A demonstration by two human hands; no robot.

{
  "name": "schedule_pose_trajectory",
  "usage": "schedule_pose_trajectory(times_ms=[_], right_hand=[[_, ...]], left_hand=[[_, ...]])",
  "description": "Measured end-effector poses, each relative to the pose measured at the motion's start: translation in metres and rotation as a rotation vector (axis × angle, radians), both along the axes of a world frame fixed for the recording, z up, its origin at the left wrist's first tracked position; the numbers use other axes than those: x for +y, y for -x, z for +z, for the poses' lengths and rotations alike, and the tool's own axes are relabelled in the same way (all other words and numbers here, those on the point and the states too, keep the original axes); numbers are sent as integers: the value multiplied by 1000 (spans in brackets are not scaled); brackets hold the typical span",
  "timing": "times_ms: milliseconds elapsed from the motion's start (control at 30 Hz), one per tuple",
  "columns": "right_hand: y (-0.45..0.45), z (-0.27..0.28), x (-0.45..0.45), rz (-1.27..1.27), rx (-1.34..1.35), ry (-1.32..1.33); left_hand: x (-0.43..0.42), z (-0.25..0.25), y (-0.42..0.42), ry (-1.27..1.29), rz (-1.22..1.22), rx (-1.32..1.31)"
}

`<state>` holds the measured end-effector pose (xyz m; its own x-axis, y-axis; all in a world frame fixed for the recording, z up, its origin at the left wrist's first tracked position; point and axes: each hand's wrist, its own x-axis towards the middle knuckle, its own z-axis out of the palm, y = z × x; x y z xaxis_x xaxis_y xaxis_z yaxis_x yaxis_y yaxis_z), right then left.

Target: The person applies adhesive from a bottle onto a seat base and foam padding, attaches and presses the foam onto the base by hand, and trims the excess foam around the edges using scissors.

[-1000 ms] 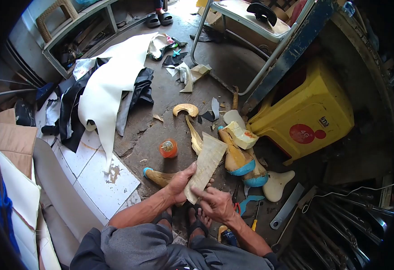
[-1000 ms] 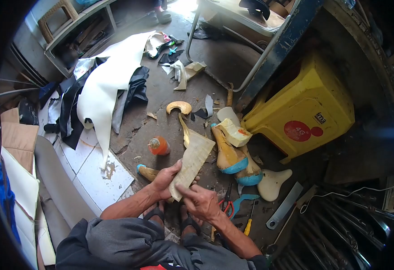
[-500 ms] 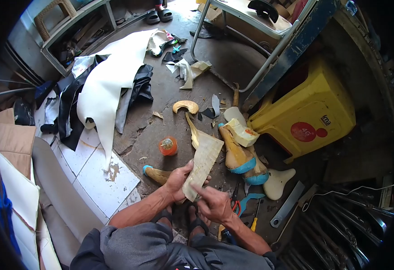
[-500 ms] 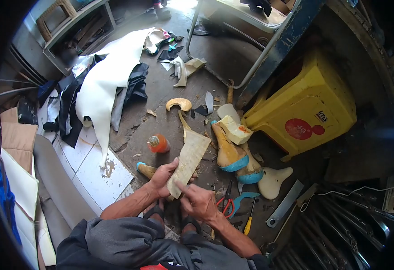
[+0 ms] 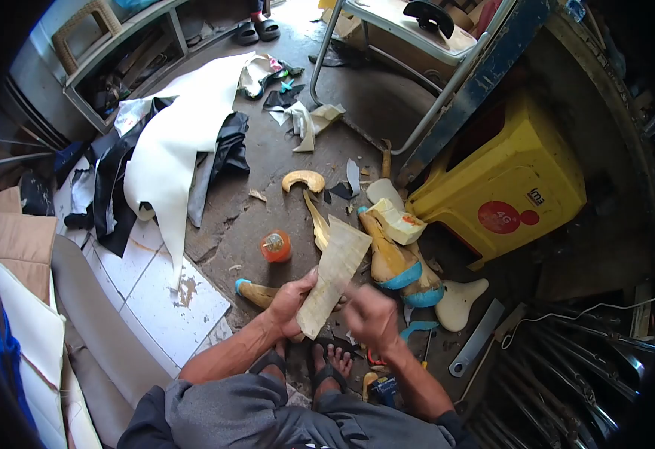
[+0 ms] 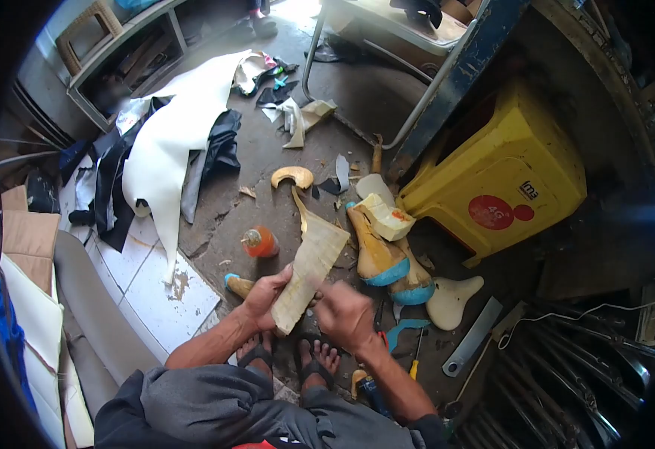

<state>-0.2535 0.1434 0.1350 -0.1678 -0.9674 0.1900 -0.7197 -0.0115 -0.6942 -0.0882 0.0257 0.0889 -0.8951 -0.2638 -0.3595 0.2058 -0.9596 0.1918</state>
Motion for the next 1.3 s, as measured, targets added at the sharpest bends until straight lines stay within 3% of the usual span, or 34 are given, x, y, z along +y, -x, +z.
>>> schedule_pose_trajectory(times_ms=[33,100,200,300,367,433,467,567,633,733,800,967,1167,1300], right_hand=[[9,-5,-4,-205,33,31],[17,-4,-8,-251,119,52],[12,2,3,51,234,-61],[19,-5,-5,-154,128,-27],[17,5,-6,-92,155,-66],[9,13,-2,155,74,-61],[8,18,-5,67,-18,-41],[5,5,-2,90,60,-45],[-2,9,7,282,-132,-26],[-10,-8,22,66,-345,-28],[-9,-19,22,-421,-628,-169],[-15,-46,39,-429,-836,-264],[-17,-47,37,-413,-1254,-307],[-16,-45,37,-420,-1169,-345]], left_hand=[[5,-2,-2,-10,3,0],[0,-5,-1,53,-46,27],[-5,-9,-6,-39,-48,0],[0,-16,-10,-95,-65,43],[-1,-12,-5,7,-44,-30],[-1,3,-1,-62,12,-136],[-2,0,-2,-13,-18,-88],[4,-4,-3,-24,-35,-68],[-1,-7,-1,-105,-6,-109],[-8,-22,-6,-120,-42,-47],[-5,-18,-7,-148,-14,-84],[3,-12,-3,-113,-60,-14],[12,-7,2,0,134,-121],[13,-12,1,27,175,-141]])
